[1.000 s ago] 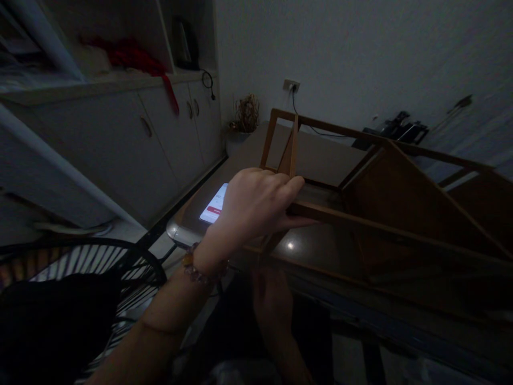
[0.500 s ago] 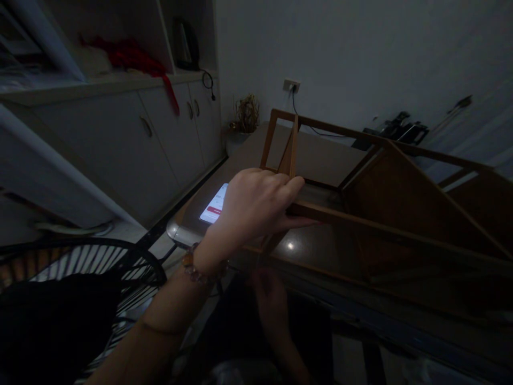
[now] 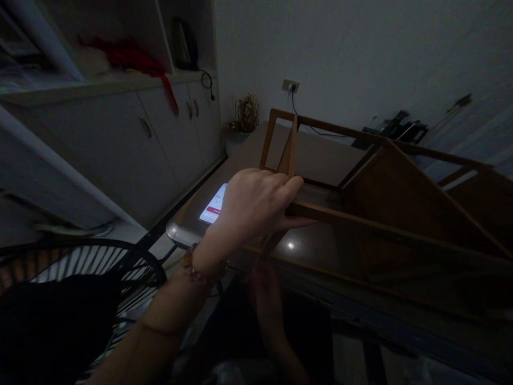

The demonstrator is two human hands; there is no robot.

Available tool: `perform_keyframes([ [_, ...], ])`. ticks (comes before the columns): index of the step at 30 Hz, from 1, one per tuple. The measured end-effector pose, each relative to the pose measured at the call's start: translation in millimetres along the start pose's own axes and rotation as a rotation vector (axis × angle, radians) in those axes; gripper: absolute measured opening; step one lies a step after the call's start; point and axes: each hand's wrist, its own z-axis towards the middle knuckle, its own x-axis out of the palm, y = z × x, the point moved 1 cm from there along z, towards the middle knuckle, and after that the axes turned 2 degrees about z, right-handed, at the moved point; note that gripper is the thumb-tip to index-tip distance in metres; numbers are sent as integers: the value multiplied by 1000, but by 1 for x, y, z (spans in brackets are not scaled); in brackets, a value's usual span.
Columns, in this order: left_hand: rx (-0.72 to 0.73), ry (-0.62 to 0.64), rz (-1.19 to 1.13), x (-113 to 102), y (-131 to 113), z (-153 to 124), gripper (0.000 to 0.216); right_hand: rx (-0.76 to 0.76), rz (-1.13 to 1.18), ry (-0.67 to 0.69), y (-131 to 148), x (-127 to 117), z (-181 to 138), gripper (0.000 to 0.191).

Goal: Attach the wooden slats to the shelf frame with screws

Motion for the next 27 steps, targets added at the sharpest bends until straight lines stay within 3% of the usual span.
perform_keyframes([
  [8, -3, 9, 0, -1, -1, 0, 58, -126, 59, -41, -4, 8, -4, 41],
  [12, -7, 4, 6, -1, -1, 0, 56, -232, -127, -18, -5, 3, -3, 27],
  [15, -1, -10, 6, 0, 0, -1, 57, -287, -292, 28, -4, -2, 0, 28],
  [23, -2, -10, 15, -1, -1, -1, 57, -470, -463, 207, 6, -15, 9, 21],
  [27, -6, -13, 9, 0, -1, 0, 58, -597, -622, 220, 10, -18, 11, 18],
])
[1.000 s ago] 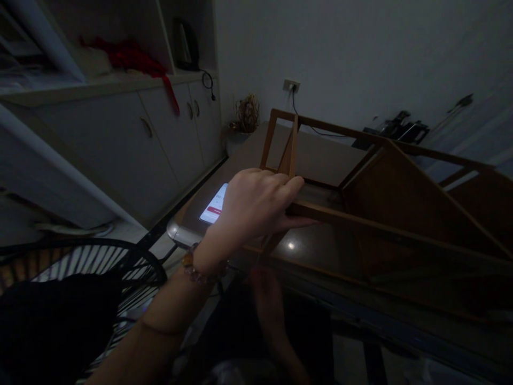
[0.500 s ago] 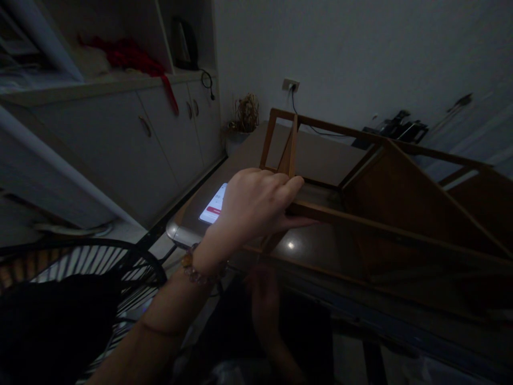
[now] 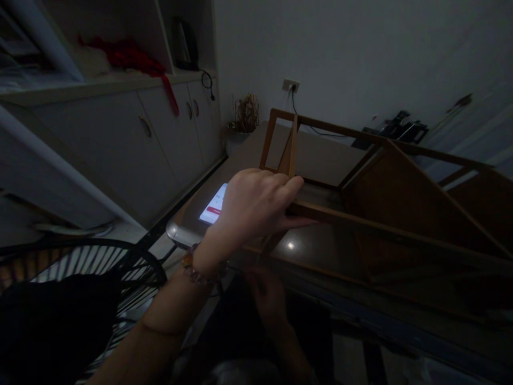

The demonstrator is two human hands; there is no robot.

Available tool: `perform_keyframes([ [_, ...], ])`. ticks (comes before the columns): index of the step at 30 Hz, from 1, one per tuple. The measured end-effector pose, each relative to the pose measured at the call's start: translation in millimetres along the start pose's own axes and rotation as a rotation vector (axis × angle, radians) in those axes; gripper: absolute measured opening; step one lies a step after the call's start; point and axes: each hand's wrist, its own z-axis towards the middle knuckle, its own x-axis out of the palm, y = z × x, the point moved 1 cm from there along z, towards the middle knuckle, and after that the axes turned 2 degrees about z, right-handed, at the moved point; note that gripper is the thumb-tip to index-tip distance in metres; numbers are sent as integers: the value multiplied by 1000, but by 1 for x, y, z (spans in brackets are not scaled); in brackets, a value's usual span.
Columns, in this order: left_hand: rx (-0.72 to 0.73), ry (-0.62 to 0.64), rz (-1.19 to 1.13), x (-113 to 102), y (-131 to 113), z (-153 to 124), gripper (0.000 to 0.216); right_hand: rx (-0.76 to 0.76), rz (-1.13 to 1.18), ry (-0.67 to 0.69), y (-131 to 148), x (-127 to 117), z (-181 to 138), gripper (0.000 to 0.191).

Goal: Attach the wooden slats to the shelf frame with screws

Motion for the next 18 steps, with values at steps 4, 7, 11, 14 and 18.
perform_keyframes([
  [4, 0, -5, -6, 1, 0, 0, 57, -89, -195, -61, 6, -3, 1, 16],
  [7, 4, -9, -3, 1, 0, 0, 57, -166, -248, -51, 9, -4, 2, 20],
  [11, 4, -5, -1, 1, 0, 0, 58, -260, -217, -4, 8, -5, 2, 24],
  [14, 2, 1, -3, 1, 0, 0, 57, -223, -141, -29, 6, -5, 2, 29],
  [18, 5, 1, -1, 0, 0, 0, 57, -205, -70, -76, 2, -4, -2, 33],
])
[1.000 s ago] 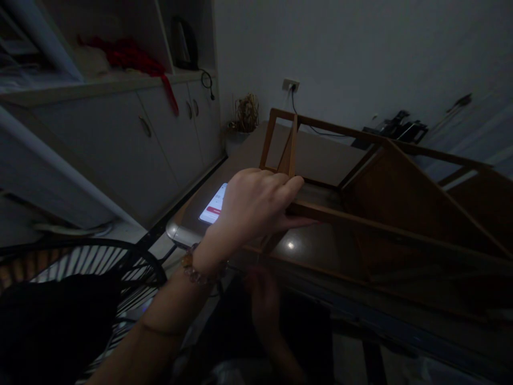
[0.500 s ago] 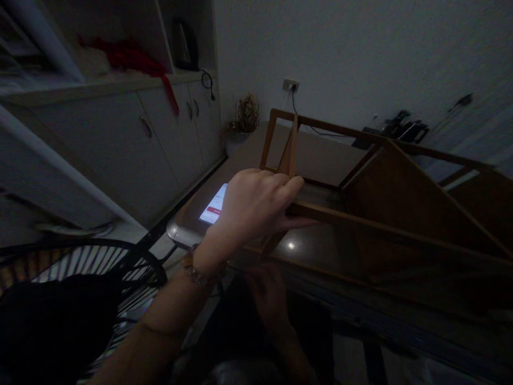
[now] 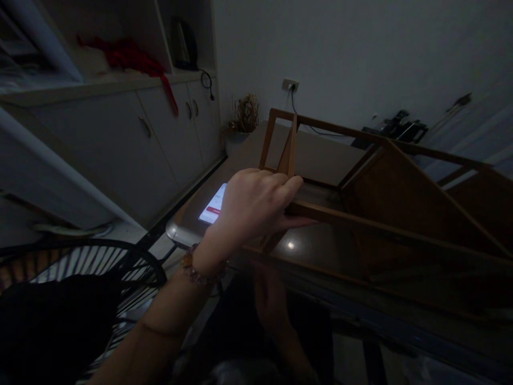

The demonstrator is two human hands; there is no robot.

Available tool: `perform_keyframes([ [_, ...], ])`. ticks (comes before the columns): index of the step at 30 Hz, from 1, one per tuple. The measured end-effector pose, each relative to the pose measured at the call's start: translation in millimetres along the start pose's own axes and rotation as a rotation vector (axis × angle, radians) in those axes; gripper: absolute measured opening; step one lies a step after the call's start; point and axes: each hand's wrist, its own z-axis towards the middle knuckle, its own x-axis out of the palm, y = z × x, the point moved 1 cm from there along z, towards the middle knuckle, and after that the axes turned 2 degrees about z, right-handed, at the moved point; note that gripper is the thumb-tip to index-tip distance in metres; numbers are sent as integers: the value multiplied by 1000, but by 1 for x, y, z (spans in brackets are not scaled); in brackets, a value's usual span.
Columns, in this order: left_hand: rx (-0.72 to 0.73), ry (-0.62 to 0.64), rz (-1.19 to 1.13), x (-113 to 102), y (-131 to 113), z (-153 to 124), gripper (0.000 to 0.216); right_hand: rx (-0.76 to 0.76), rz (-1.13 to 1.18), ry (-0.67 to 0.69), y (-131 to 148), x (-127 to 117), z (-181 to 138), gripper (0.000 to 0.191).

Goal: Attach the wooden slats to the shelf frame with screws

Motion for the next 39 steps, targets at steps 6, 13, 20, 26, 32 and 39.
perform_keyframes([
  [6, -2, -3, -5, 1, 0, 0, 56, 83, 35, -55, -6, 6, -9, 27],
  [13, 2, -5, -4, 1, 0, 0, 55, -82, -127, 87, -14, 3, -8, 34],
  [20, 3, 2, -18, 0, 1, 0, 56, -131, -129, 119, -19, -5, -4, 31],
  [26, -2, -1, -9, 0, 1, 0, 56, -98, -97, 239, -14, -11, 4, 26],
  [32, -4, 1, -3, -1, 0, 0, 54, -93, -111, 276, -11, -13, 7, 26],
  [39, -3, 6, -4, -1, 0, 0, 55, -105, -104, 245, -16, -9, 6, 22],
])
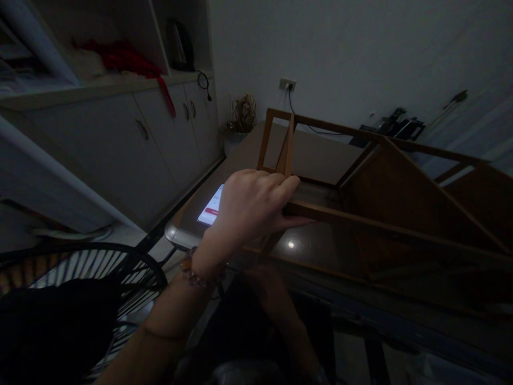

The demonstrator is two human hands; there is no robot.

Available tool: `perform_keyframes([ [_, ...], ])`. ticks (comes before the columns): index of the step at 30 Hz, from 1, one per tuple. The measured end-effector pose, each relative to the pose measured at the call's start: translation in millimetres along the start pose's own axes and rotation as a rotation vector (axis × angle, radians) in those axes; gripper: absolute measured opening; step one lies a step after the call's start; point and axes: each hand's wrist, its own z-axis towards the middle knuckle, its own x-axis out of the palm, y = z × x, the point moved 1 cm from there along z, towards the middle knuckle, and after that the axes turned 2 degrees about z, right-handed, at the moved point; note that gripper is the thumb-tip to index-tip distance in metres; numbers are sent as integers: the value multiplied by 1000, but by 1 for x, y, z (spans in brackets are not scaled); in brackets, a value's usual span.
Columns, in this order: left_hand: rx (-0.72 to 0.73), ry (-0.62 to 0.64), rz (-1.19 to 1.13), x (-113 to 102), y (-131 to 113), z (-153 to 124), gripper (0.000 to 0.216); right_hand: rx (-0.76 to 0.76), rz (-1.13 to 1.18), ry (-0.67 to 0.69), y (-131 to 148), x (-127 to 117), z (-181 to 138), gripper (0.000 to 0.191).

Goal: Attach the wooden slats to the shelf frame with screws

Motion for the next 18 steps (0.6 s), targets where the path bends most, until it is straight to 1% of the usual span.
perform_keyframes([
  [6, -1, 5, -3, 0, 0, 0, 53, -32, -78, 13, -4, 2, 5, 17],
  [9, -5, 8, -6, 0, 0, 0, 53, -80, -186, 11, -3, 2, 11, 13],
  [13, 5, -4, 5, 0, 0, 0, 53, -117, -329, -28, 0, 4, 15, 16],
  [18, 0, 3, 1, 0, 0, 0, 52, -111, -281, -118, 1, 8, 13, 23],
])
